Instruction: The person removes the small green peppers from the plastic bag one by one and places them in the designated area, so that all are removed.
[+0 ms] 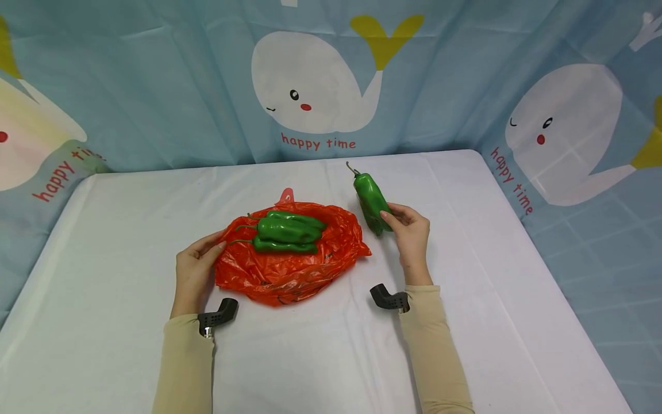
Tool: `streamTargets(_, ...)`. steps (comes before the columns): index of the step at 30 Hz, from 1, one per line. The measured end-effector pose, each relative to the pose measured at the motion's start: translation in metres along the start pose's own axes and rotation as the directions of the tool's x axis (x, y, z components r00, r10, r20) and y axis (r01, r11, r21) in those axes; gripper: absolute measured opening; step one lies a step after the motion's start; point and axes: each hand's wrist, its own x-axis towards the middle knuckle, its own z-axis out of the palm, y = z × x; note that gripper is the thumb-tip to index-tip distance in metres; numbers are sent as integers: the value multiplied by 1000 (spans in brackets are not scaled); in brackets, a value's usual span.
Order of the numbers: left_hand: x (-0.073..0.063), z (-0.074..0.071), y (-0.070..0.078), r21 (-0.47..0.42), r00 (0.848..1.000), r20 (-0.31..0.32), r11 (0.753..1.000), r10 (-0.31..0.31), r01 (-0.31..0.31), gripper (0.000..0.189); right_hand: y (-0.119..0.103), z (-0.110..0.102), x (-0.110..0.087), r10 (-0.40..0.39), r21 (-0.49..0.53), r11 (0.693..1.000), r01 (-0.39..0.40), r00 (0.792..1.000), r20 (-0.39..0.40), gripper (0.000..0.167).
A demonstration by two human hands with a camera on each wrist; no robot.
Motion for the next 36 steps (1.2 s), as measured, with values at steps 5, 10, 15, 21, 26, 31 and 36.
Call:
streamTargets(5,0,0,0,2,1000,-2,1000,1,-1,34,2,-2,1,0,7,1000,1,1000,-19,29)
streamTargets(10,-1,1,0,11,1000,-4,1000,-1,1,34,3,-3,0,-10,7,1000,10,1000,-29,28)
streamTargets(15,-1,1,0,14,1000,0,1000,-3,3,33,2,-5,2,3,17,1000,-2,999,-43,28)
streamTargets(21,-1,1,1,17,1000,1,1000,-6,6,34,5,-8,6,29,0,1000,-29,997,-77,30)
streamTargets(26,-1,2,2,23,1000,-2,1000,-1,1,34,10,-11,8,53,-13,998,-55,993,-108,30)
streamTargets(31,-1,1,3,20,1000,0,1000,-12,12,34,14,-14,11,67,1,998,-68,988,-142,30)
streamTargets(36,-1,1,4,21,1000,0,1000,-9,9,33,17,-16,12,57,22,998,-54,986,-158,30)
